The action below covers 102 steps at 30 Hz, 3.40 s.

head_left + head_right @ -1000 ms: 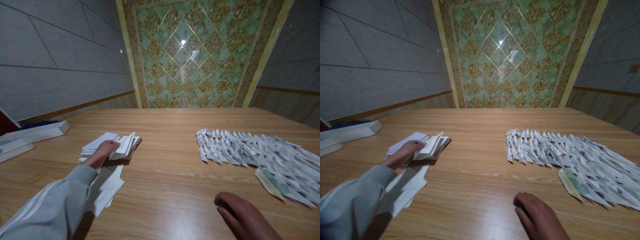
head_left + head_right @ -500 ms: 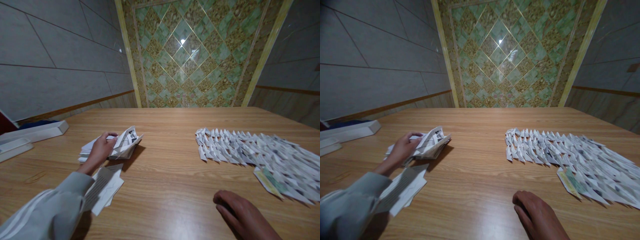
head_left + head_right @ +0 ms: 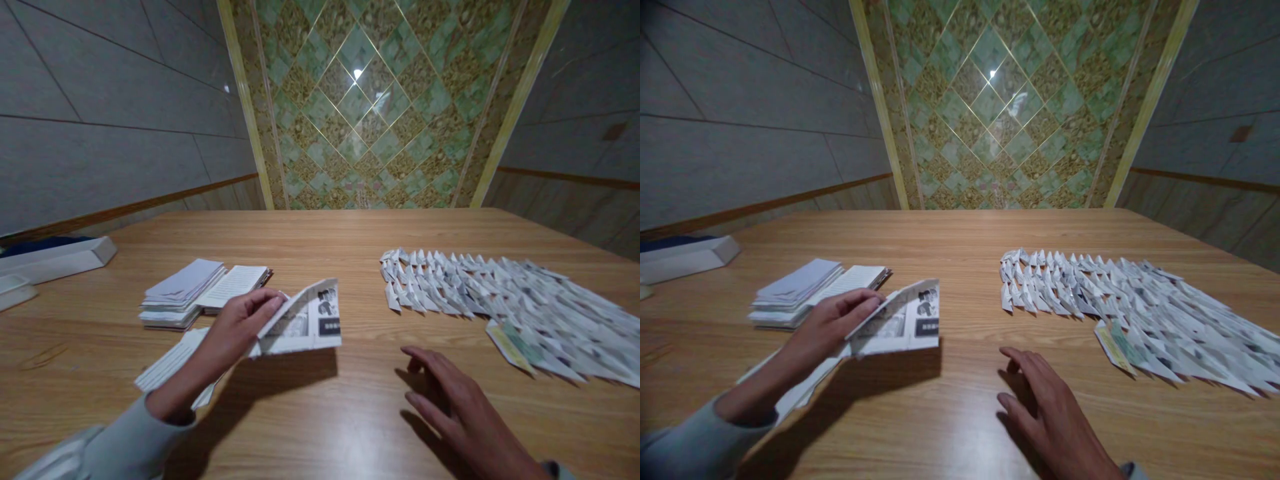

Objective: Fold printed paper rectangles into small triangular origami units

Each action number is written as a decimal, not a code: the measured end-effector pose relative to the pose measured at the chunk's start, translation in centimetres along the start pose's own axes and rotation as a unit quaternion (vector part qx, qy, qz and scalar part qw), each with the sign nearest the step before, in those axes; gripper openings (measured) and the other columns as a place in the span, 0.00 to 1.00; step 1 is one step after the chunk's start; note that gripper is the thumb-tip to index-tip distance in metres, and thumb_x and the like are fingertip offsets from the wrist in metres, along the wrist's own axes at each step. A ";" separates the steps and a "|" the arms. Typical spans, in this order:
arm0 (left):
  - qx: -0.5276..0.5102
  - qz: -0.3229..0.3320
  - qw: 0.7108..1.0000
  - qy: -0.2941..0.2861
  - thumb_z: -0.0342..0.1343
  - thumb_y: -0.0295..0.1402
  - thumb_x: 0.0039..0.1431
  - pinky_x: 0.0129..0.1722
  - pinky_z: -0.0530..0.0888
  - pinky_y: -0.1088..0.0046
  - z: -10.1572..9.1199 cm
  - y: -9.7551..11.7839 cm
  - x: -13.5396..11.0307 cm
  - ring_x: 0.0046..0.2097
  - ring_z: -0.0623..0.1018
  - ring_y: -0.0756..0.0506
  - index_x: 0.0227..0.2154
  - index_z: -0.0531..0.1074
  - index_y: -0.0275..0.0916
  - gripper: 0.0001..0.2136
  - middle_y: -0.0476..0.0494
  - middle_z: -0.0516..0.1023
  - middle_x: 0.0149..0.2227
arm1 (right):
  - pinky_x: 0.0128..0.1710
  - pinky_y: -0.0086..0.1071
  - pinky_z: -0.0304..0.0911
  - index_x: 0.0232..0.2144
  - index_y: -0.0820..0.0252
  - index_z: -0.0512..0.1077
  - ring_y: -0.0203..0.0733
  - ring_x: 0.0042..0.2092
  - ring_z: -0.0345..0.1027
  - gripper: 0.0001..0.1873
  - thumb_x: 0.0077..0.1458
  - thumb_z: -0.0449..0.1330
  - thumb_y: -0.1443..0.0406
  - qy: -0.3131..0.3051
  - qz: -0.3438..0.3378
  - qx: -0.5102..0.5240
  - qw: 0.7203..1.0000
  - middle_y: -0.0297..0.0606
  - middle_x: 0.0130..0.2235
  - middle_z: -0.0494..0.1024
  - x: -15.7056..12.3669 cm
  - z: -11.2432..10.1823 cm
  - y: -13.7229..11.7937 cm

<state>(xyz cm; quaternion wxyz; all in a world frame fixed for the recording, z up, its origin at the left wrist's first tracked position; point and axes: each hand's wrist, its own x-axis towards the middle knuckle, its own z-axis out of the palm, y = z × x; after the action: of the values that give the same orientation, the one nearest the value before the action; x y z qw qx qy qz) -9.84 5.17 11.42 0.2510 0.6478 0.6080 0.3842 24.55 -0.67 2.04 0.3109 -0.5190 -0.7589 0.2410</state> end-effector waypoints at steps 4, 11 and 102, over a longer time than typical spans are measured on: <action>-0.131 0.033 0.982 -0.131 0.54 0.42 0.61 0.32 0.70 0.75 5.8 1.5 -4.0 0.32 0.75 0.46 0.32 0.78 0.38 0.14 0.47 0.78 0.30 | 0.54 0.45 0.64 0.64 0.52 0.56 0.54 0.56 0.66 0.39 0.54 0.64 0.54 0.015 -0.024 0.114 0.993 0.49 0.60 0.67 -0.2 0.1 -1.3; -0.228 -0.002 0.972 -0.046 0.49 0.38 0.67 0.37 0.75 0.69 11.3 1.8 -6.5 0.41 0.79 0.43 0.48 0.72 0.38 0.14 0.39 0.79 0.44 | 0.43 0.37 0.70 0.54 0.57 0.68 0.48 0.44 0.74 0.27 0.56 0.62 0.53 0.052 0.124 0.311 0.941 0.44 0.47 0.78 0.4 0.2 -1.9; 0.245 0.364 0.862 -0.254 0.64 0.38 0.56 0.64 0.51 0.38 13.7 -2.5 -9.2 0.69 0.53 0.33 0.69 0.45 0.46 0.43 0.38 0.54 0.69 | 0.42 0.40 0.54 0.27 0.59 0.69 0.46 0.39 0.62 0.09 0.61 0.58 0.70 -0.019 0.009 -0.221 0.975 0.39 0.35 0.72 1.0 1.7 -1.6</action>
<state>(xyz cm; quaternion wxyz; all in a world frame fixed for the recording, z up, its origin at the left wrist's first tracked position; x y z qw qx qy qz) 0.03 -1.61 -0.24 0.0722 0.9390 0.3182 0.1090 22.04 -0.35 2.18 0.1714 -0.5773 -0.7943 0.0801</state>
